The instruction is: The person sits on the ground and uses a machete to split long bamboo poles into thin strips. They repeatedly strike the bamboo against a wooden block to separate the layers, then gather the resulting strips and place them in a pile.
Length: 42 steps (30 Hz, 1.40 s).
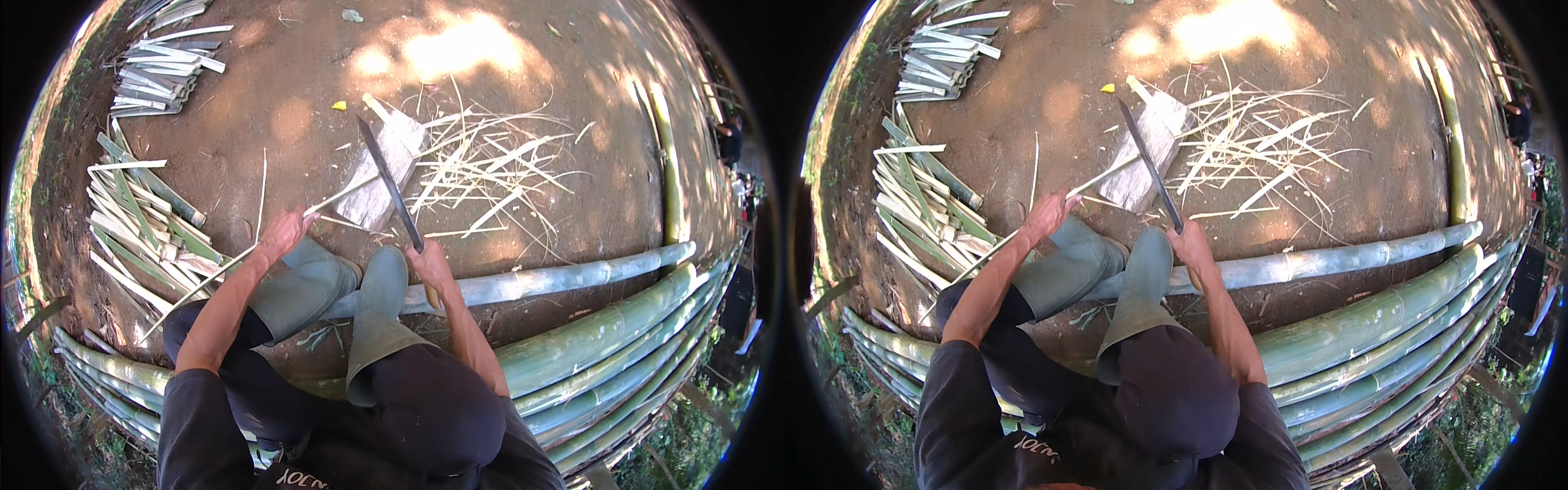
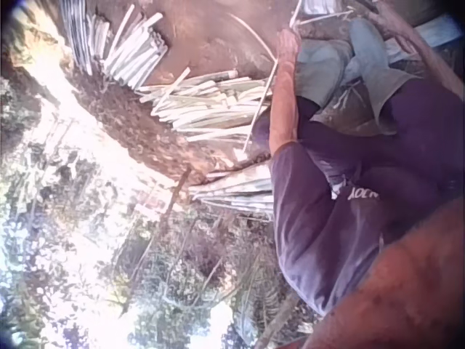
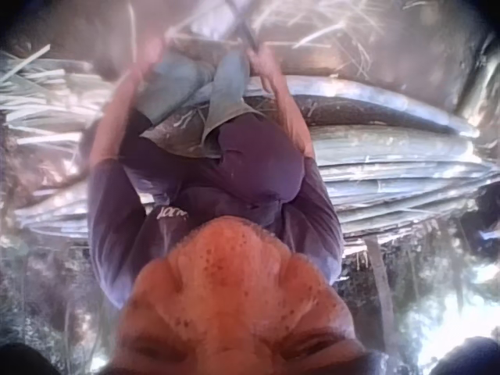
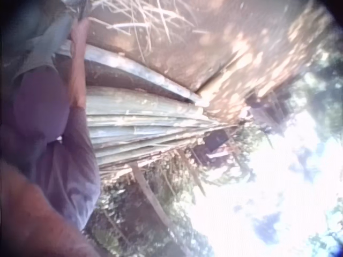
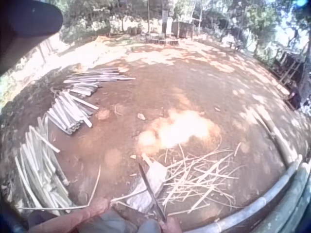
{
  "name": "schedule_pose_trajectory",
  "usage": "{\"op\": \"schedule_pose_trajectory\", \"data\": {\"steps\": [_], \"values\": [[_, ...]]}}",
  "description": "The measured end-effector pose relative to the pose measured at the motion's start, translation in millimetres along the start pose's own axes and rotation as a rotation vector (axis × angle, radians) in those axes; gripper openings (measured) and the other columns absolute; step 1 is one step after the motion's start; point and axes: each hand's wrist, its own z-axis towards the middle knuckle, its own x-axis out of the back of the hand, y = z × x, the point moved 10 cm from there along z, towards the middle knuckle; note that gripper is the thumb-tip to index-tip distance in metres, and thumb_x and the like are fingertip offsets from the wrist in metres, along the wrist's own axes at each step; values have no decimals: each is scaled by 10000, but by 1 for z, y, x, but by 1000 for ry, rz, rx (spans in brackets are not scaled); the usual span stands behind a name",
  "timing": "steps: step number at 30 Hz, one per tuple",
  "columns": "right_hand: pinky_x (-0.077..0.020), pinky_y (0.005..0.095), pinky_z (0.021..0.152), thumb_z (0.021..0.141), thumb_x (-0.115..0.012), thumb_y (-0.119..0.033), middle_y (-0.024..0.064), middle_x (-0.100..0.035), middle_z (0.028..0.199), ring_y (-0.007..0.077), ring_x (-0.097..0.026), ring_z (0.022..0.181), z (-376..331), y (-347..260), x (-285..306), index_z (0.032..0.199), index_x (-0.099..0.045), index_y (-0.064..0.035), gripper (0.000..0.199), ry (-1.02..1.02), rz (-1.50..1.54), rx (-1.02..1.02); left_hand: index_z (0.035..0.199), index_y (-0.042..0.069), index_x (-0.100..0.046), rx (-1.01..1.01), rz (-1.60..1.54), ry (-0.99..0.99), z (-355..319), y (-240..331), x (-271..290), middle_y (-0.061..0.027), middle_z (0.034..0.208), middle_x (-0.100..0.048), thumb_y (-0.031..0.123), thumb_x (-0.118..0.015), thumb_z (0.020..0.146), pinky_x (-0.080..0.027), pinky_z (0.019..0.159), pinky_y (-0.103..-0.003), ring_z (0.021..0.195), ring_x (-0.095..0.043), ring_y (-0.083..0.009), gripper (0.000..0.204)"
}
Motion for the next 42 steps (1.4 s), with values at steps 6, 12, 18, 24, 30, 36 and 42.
{"op": "schedule_pose_trajectory", "data": {"steps": [6, 12, 18, 24, 30, 36, 42], "values": [[-406, 325, 420, 860, -634, -210, 46, -528, 585, 120, -497, 442, -25, -18, -3, 762, -544, -5, 245, -225, 383, -162, 1230, -12, -449, -22, 72, 56, -14, -9, -22, -329, 1016, -574, 377, -514, 962, -463, 809, -527, 952, -577, -496, 477], [-467, 424, 581, 858, -647, -249, 152, -598, 640, 290, -584, 567, -22, 4, 16, 882, -598, 30, 284, -126, 63, -91, 1173, 39, -566, 0, -220, -71, -4, -20, -33, -216, 1023, -614, 401, -653, 875, -468, 821, -480, 935, -613, -402, 476], [-468, 502, 683, 864, -629, -247, 271, -636, 752, 463, -624, 770, -33, -32, 41, 934, -618, 40, 296, -38, -180, 27, 1111, 37, -630, -81, -206, -88, -1, -7, -22, -211, 919, -654, 315, -679, 856, -472, 784, -468, 898, -630, -373, 380], [-462, 537, 675, 879, -616, -246, 283, -627, 725, 482, -618, 760, -37, -47, 46, 888, -601, 37, 283, -13, -273, 27, 1294, 45, -472, -108, -2, -49, -6, -6, -34, -227, 850, -654, 220, -599, 906, -471, 690, -522, 811, -637, -425, 445], [-469, 513, 646, 887, -618, -260, 292, -619, 722, 471, -626, 728, -36, -36, 45, 873, -592, 47, 308, 71, -320, 10, 1427, 119, -333, -53, 205, -1, -9, 24, -3, -283, 905, -627, 101, -482, 907, -508, 674, -532, 814, -645, -440, 541], [-473, 507, 640, 885, -621, -258, 292, -620, 726, 464, -634, 737, -44, -7, 29, 884, -594, 48, 307, 107, -302, -23, 1498, 210, -255, -88, 351, -72, -13, 30, 4, -287, 1033, -575, 51, -472, 881, -534, 672, -511, 829, -644, -455, 673], [-476, 536, 610, 889, -606, -254, 283, -618, 697, 473, -624, 682, -44, -25, 28, 854, -580, 28, 285, 173, -268, 55, 1454, 170, -336, -62, 229, -81, -12, 35, 11, -271, 921, -616, 58, -470, 879, -523, 693, -523, 838, -645, -441, 600]]}}
